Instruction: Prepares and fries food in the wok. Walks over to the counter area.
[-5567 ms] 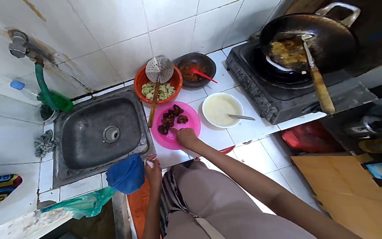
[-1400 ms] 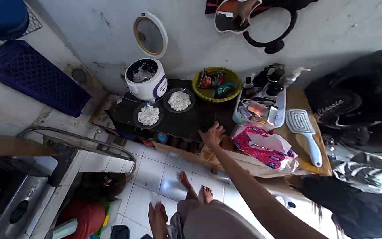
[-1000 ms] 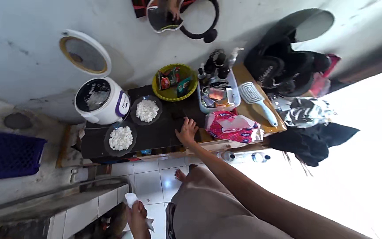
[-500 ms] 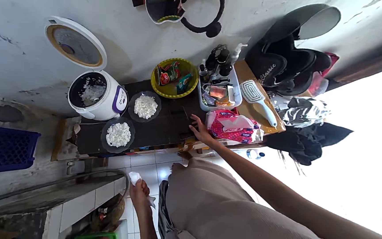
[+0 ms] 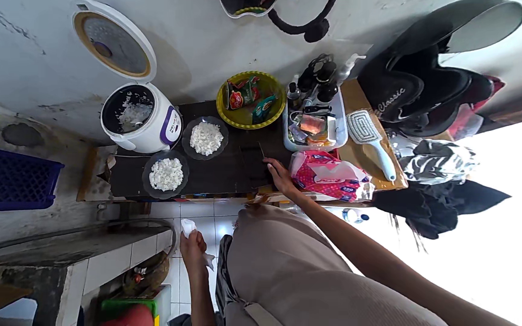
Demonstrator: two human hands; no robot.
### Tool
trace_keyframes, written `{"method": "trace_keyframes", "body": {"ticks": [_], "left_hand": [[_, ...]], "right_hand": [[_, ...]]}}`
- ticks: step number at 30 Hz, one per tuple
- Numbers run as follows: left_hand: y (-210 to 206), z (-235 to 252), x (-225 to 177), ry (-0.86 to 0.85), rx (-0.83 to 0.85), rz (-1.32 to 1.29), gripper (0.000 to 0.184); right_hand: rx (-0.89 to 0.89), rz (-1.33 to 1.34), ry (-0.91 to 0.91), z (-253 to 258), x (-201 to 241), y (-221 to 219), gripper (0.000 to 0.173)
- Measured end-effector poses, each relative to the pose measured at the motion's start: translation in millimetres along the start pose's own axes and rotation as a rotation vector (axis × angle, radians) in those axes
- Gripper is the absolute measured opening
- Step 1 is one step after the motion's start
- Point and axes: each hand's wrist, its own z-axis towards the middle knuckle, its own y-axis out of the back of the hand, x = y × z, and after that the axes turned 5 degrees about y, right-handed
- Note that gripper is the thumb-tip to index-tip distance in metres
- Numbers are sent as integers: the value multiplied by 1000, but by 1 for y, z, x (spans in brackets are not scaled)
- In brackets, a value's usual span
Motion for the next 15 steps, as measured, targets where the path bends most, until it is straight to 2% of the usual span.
{"method": "trace_keyframes", "body": {"ticks": [7, 15], "left_hand": [[-2, 1, 3, 16, -2, 19, 19], [-8, 5, -1, 15, -14, 5, 18]], "right_hand": [[-21, -42, 62, -1, -2, -3, 40], [-28, 12, 22, -1, -1, -3, 45]]}}
